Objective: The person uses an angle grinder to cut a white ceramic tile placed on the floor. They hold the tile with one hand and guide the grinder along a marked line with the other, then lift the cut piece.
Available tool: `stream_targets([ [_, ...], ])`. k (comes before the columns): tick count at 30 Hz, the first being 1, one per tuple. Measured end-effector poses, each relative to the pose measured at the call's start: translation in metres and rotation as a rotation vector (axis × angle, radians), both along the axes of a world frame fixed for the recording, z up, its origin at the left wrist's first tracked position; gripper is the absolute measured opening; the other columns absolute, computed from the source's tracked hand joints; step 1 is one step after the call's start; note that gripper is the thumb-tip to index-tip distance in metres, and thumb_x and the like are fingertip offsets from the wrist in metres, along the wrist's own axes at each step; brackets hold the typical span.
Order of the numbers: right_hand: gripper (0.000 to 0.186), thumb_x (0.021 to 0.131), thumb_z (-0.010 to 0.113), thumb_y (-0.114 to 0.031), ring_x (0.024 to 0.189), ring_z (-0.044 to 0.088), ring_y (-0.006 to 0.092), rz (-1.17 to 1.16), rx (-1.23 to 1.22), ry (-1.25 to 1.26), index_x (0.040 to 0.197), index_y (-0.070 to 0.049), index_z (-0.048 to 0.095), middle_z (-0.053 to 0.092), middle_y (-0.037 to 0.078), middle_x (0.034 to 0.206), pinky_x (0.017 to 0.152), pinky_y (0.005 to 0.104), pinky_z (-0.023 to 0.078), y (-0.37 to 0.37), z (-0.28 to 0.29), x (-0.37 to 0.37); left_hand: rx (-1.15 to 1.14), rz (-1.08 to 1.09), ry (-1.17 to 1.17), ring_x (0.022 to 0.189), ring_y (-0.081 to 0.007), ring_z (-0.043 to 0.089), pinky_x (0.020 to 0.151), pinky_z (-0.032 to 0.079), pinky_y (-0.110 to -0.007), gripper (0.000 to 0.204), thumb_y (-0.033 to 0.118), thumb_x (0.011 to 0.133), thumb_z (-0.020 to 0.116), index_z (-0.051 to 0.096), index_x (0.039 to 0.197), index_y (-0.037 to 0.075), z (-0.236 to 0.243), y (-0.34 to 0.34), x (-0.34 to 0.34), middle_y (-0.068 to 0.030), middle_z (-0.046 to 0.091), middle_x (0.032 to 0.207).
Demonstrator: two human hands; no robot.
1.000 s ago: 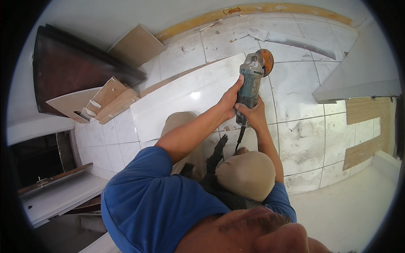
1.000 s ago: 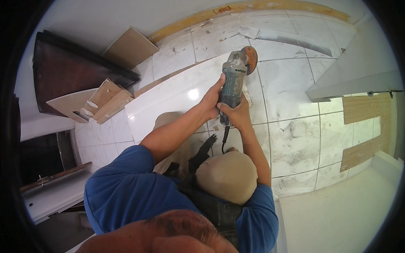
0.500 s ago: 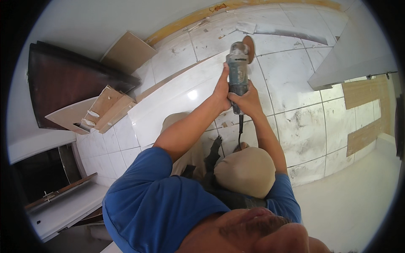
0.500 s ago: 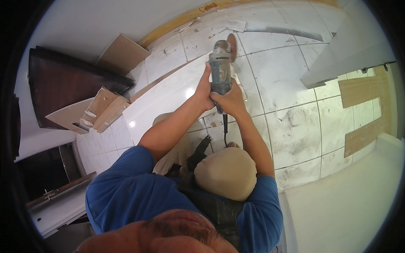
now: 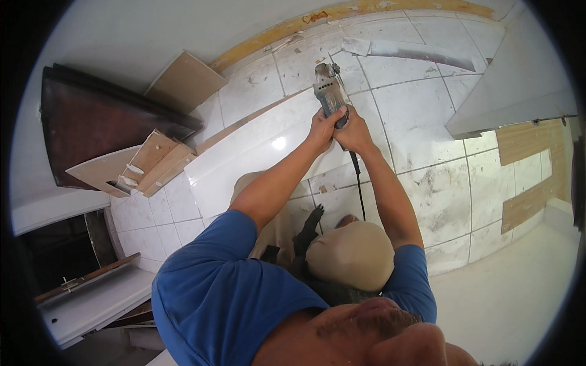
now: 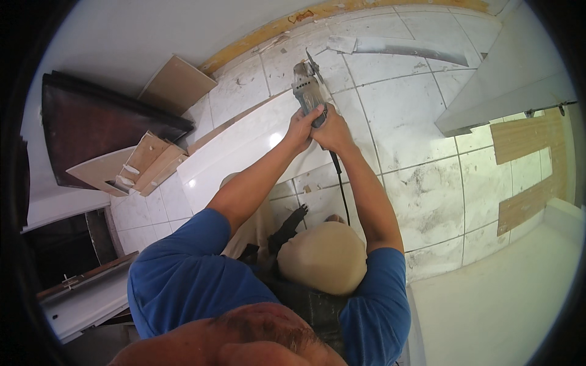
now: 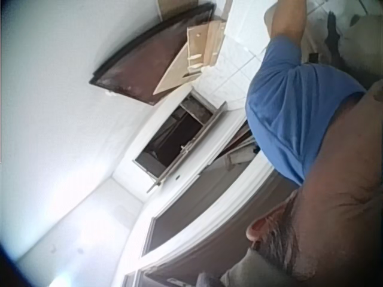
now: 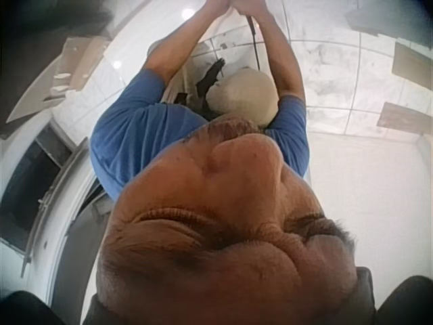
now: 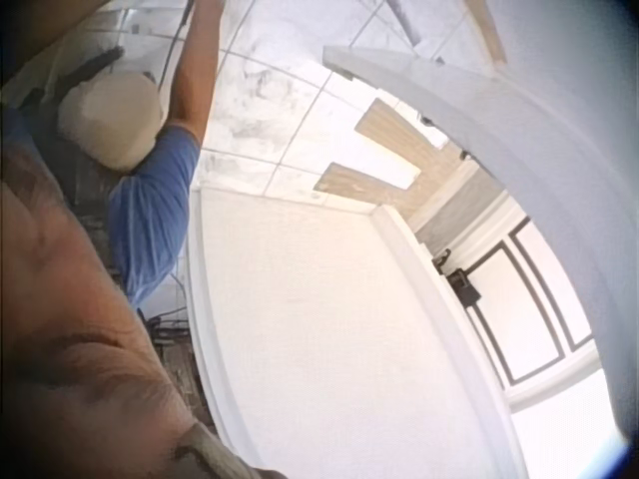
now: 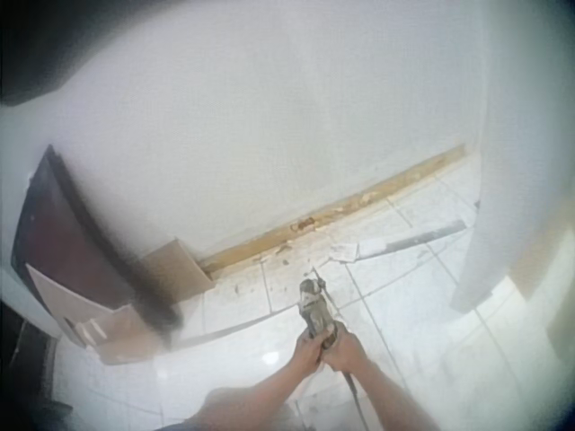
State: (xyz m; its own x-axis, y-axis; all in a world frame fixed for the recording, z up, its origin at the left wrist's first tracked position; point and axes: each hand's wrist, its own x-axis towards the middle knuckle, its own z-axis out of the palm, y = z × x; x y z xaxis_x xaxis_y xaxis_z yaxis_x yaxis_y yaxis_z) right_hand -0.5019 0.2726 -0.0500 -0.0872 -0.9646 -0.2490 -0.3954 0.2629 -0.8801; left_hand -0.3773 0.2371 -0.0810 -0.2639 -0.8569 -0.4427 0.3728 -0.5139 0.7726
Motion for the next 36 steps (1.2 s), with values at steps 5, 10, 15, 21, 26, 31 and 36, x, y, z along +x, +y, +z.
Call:
stream_targets([
  [5, 0.073, 0.079, 0.078, -0.03, 0.113, 0.068, 0.0441, -0.04, -0.007, -0.052, 0.141, -0.003, 0.052, 0.07, 0.029, 0.12, 0.096, 0.0449, 0.054, -0.012, -0.008, 0.001, -0.003, 0.035, -0.044, 0.104, -0.0179, 0.068, 0.094, 0.055, -0.035, 0.041, 0.023, 0.096, 0.077, 0.058, 0.126, 0.003, -0.008, -0.011, -0.006, -0.0081, 0.069, 0.115],
  [10, 0.078, 0.075, 0.081, -0.041, 0.108, 0.07, 0.0436, -0.056, -0.01, -0.048, 0.138, -0.003, 0.055, 0.073, 0.027, 0.113, 0.092, 0.0458, 0.056, -0.02, -0.031, -0.006, -0.01, 0.012, -0.057, 0.103, -0.0174, 0.068, 0.093, 0.055, -0.034, 0.039, 0.025, 0.098, 0.075, 0.058, 0.125, 0.002, -0.016, -0.019, -0.011, -0.008, 0.069, 0.115],
  [15, 0.073, 0.077, 0.08, -0.035, 0.108, 0.071, 0.039, -0.047, 0.028, -0.073, 0.138, 0.0, 0.057, 0.072, 0.026, 0.114, 0.093, 0.0423, 0.055, -0.019, -0.031, -0.004, 0.0, 0.057, 0.003, 0.096, -0.014, 0.067, 0.088, 0.055, -0.03, 0.035, 0.027, 0.1, 0.074, 0.062, 0.123, 0.003, -0.029, -0.017, -0.006, -0.0054, 0.07, 0.109],
  [21, 0.075, 0.075, 0.082, -0.036, 0.103, 0.073, 0.0363, -0.056, 0.047, -0.103, 0.136, 0.0, 0.059, 0.073, 0.024, 0.111, 0.091, 0.0413, 0.056, -0.022, -0.025, -0.007, 0.015, 0.055, 0.034, 0.096, -0.014, 0.068, 0.088, 0.055, -0.03, 0.039, 0.032, 0.101, 0.071, 0.064, 0.125, 0.002, -0.029, -0.018, -0.005, -0.0051, 0.072, 0.108],
  [26, 0.071, 0.074, 0.08, -0.037, 0.103, 0.072, 0.0394, -0.05, 0.004, -0.075, 0.132, -0.002, 0.06, 0.073, 0.025, 0.11, 0.09, 0.0444, 0.056, -0.026, -0.035, -0.004, 0.038, 0.075, 0.062, 0.095, -0.0147, 0.069, 0.088, 0.055, -0.03, 0.042, 0.033, 0.101, 0.072, 0.065, 0.127, 0.001, -0.031, -0.02, -0.002, -0.0054, 0.073, 0.11],
  [31, 0.071, 0.074, 0.08, -0.036, 0.104, 0.072, 0.0397, -0.053, 0.027, -0.095, 0.133, -0.001, 0.059, 0.073, 0.025, 0.111, 0.092, 0.0445, 0.056, -0.027, -0.035, -0.003, 0.049, 0.071, 0.07, 0.096, -0.0153, 0.069, 0.088, 0.056, -0.03, 0.044, 0.033, 0.1, 0.072, 0.065, 0.128, 0.0, -0.035, -0.022, -0.001, -0.0057, 0.072, 0.111],
  [36, 0.07, 0.074, 0.079, -0.035, 0.105, 0.071, 0.0402, -0.054, 0.035, -0.088, 0.132, -0.001, 0.06, 0.073, 0.025, 0.112, 0.092, 0.0445, 0.056, -0.026, -0.035, -0.004, 0.056, 0.082, 0.089, 0.099, -0.016, 0.069, 0.091, 0.055, -0.031, 0.045, 0.034, 0.1, 0.072, 0.065, 0.129, 0.0, -0.037, -0.02, 0.0, -0.0067, 0.072, 0.113],
])
